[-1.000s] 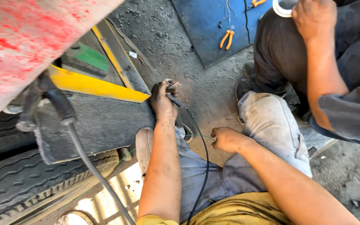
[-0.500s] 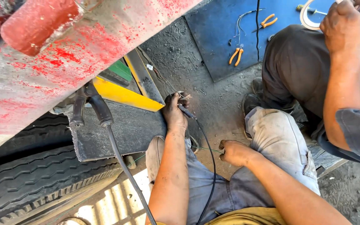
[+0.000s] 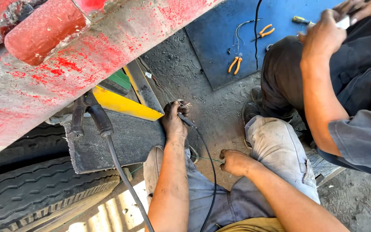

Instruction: Repairing and connecting electrical wiring on a vehicle using wire strippers and electrical tape.

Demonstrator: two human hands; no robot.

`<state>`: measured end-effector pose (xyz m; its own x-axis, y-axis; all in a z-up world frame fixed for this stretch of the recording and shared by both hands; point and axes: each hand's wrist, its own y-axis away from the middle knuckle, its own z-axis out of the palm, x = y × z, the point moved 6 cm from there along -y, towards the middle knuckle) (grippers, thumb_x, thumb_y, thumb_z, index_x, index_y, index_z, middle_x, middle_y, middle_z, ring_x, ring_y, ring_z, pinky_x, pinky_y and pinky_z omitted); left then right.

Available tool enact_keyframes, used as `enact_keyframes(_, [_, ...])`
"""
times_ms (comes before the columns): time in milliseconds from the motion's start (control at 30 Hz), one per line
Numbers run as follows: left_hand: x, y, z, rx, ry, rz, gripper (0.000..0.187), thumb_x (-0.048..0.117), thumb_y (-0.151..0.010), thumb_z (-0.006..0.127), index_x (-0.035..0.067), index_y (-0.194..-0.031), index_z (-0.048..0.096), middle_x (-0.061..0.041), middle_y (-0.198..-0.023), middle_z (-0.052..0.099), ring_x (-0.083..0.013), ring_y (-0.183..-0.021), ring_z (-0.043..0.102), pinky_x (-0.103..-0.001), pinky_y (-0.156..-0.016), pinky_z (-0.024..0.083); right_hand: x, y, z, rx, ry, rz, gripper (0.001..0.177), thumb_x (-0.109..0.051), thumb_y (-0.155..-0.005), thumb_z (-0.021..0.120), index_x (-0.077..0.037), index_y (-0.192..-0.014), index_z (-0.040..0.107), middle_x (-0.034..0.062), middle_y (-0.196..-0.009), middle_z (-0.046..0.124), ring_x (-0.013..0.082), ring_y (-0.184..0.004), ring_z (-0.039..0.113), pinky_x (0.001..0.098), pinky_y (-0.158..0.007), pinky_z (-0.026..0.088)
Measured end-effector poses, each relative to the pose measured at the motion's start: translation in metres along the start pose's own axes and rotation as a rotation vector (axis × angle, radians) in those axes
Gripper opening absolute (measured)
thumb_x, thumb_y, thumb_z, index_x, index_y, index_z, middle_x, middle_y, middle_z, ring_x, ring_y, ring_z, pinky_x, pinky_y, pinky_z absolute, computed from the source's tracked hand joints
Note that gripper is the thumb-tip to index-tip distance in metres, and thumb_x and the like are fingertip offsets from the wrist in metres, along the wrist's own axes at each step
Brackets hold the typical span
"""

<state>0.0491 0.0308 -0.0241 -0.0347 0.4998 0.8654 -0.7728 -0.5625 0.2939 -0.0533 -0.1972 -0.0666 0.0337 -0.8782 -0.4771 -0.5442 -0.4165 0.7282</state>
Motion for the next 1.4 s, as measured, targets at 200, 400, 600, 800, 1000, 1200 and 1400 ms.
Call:
enact_keyframes(200, [0.0,-0.001,0.001,0.004,0.009,-0.002,0.009,0.019,-0.086,0.071,0.016,-0.088,0.063,-0.012,-0.083,0.077,-0.015,-0.052,0.067,-0.021,-0.046,0.051,0.003,-0.003,-0.001,0.02,0.008,0.011,0.045,-0.033,-0.088,0.067,-0.008,-0.126,0.066,0.0227,-0.114,0.075,0.0382,-0.117,0.069,0.0503,-0.097,0.057])
enact_keyframes(400, [-0.001,-0.003,0.0,0.004,-0.008,0.008,0.011,0.019,-0.084,0.073,0.015,-0.088,0.063,-0.013,-0.083,0.077,-0.0157,-0.052,0.067,-0.022,-0.046,0.051,0.007,-0.01,0.0,0.091,0.032,-0.005,0.043,-0.02,-0.089,0.063,-0.006,-0.13,0.065,0.0217,-0.11,0.076,0.037,-0.114,0.071,0.0484,-0.095,0.058])
enact_keyframes(600, [-0.01,-0.007,-0.004,0.048,-0.029,0.018,0.015,0.017,-0.082,0.077,0.015,-0.087,0.063,-0.008,-0.077,0.074,-0.015,-0.052,0.066,-0.021,-0.047,0.05,0.011,-0.006,-0.023,0.358,-0.181,0.033,0.021,-0.019,-0.086,0.066,-0.009,-0.102,0.074,0.0199,-0.092,0.078,0.0385,-0.101,0.075,0.0502,-0.085,0.061])
enact_keyframes(800, [-0.005,-0.005,-0.004,0.077,-0.031,0.033,0.02,0.013,-0.08,0.079,0.015,-0.086,0.06,-0.005,-0.073,0.069,-0.014,-0.051,0.062,-0.021,-0.046,0.047,0.022,-0.016,-0.032,0.486,-0.481,0.068,0.018,-0.016,-0.084,0.068,-0.007,-0.098,0.075,0.0207,-0.09,0.077,0.0394,-0.099,0.074,0.0488,-0.082,0.059])
enact_keyframes(1000, [-0.002,-0.004,-0.001,0.086,-0.019,0.018,0.02,0.012,-0.079,0.08,0.014,-0.085,0.061,-0.004,-0.067,0.064,-0.0139,-0.049,0.06,-0.021,-0.045,0.043,0.028,-0.044,-0.009,0.385,0.067,0.104,0.026,-0.019,-0.085,0.063,-0.011,-0.107,0.075,0.0158,-0.089,0.077,0.0331,-0.096,0.077,0.0472,-0.08,0.063])
enact_keyframes(1200, [0.0,-0.005,-0.006,0.088,0.001,0.055,0.019,0.01,-0.079,0.079,0.013,-0.084,0.062,-0.007,-0.067,0.063,-0.0161,-0.049,0.06,-0.024,-0.044,0.044,0.02,-0.055,-0.033,0.411,0.072,0.109,0.034,-0.018,-0.089,0.055,-0.006,-0.113,0.075,0.0184,-0.088,0.078,0.0333,-0.096,0.077,0.0451,-0.08,0.063])
enact_keyframes(1400, [0.001,-0.004,-0.012,0.095,-0.035,0.051,0.019,0.011,-0.08,0.078,0.014,-0.083,0.06,-0.006,-0.066,0.064,-0.0161,-0.049,0.06,-0.024,-0.046,0.044,-0.009,-0.047,-0.062,0.382,-0.27,-0.001,0.025,-0.02,-0.08,0.07,-0.003,-0.094,0.08,0.0272,-0.088,0.077,0.0449,-0.099,0.074,0.0565,-0.082,0.058])
